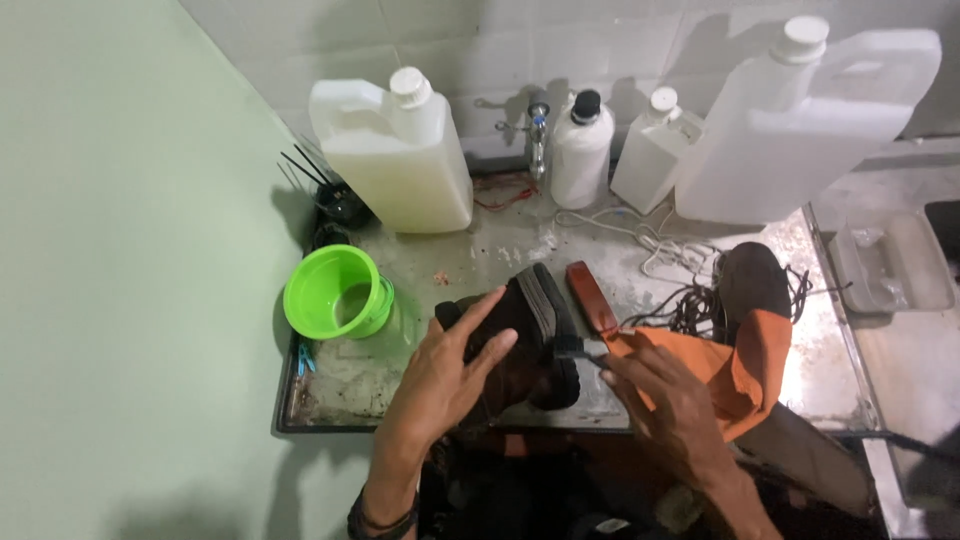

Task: The person cleans a brown leather shoe on a metal countertop. They wipe the shoe with an orange cloth, then use a small brush dipped in liquid from a green cup to scrub the shoe surface. The person alternates between brushing and wiping with the cloth, focusing on the upper and side areas of the shoe.

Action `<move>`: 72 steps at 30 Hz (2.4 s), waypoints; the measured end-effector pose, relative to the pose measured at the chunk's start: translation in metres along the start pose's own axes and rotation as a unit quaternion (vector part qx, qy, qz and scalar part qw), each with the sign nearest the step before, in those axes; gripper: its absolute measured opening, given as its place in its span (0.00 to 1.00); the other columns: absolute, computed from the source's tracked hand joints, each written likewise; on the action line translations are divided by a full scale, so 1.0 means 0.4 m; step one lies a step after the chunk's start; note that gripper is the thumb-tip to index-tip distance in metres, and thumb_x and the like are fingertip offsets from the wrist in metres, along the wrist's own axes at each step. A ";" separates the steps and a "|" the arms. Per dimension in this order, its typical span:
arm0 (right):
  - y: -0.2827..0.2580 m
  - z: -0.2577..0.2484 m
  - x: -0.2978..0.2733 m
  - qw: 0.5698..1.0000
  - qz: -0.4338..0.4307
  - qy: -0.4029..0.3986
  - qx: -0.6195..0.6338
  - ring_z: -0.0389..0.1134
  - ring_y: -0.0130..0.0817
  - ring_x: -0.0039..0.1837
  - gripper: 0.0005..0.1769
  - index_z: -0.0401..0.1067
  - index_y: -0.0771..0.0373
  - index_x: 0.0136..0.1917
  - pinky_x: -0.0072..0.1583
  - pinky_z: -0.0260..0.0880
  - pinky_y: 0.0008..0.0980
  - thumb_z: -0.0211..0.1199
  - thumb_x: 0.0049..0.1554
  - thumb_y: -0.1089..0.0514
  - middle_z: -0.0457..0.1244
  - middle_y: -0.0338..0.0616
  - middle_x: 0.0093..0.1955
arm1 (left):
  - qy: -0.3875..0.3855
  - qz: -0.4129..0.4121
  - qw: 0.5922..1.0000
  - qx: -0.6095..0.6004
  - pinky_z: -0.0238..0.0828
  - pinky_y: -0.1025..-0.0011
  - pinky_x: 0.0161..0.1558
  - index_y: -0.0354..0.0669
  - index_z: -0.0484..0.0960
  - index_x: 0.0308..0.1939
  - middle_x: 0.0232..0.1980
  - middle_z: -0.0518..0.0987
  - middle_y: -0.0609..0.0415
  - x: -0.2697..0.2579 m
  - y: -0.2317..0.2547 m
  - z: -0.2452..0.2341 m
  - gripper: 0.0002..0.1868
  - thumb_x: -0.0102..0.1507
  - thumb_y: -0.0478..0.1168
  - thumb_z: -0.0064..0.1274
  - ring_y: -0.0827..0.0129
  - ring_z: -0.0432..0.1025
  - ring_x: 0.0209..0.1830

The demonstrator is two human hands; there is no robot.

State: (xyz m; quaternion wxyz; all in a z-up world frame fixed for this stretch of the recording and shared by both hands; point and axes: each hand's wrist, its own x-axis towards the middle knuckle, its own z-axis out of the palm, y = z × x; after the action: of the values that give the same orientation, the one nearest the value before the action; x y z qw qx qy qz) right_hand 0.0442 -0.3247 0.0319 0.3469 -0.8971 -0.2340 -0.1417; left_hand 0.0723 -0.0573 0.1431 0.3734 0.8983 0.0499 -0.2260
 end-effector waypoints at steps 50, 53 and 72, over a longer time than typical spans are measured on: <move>0.042 -0.019 -0.017 0.987 0.004 -0.070 -0.148 0.63 0.51 0.41 0.16 0.71 0.58 0.62 0.41 0.59 0.48 0.51 0.65 0.52 0.67 0.47 0.55 | 0.176 0.275 0.936 0.130 0.47 0.44 0.69 0.46 0.80 0.61 0.57 0.81 0.57 0.147 -0.044 0.098 0.27 0.60 0.50 0.63 0.57 0.69 0.58; 0.000 -0.068 0.038 0.995 0.001 -0.041 -0.092 0.65 0.47 0.37 0.13 0.75 0.61 0.55 0.38 0.61 0.45 0.52 0.64 0.56 0.68 0.47 0.45 | 0.167 0.276 0.938 0.130 0.45 0.42 0.70 0.47 0.81 0.61 0.57 0.81 0.56 0.156 -0.050 0.095 0.27 0.59 0.50 0.64 0.57 0.69 0.58; 0.103 0.026 -0.071 0.979 -0.003 -0.130 -0.155 0.60 0.39 0.33 0.21 0.74 0.51 0.59 0.31 0.57 0.40 0.56 0.54 0.64 0.59 0.38 0.35 | 0.181 0.289 0.933 0.117 0.57 0.55 0.58 0.46 0.80 0.62 0.60 0.80 0.57 0.129 -0.062 0.118 0.28 0.59 0.48 0.64 0.58 0.68 0.58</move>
State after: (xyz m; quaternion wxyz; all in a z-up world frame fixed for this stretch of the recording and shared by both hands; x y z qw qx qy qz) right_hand 0.0423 -0.3534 -0.0103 0.1696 -0.9500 -0.2553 -0.0596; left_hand 0.0943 -0.0764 0.0749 0.2992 0.9371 -0.1717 0.0538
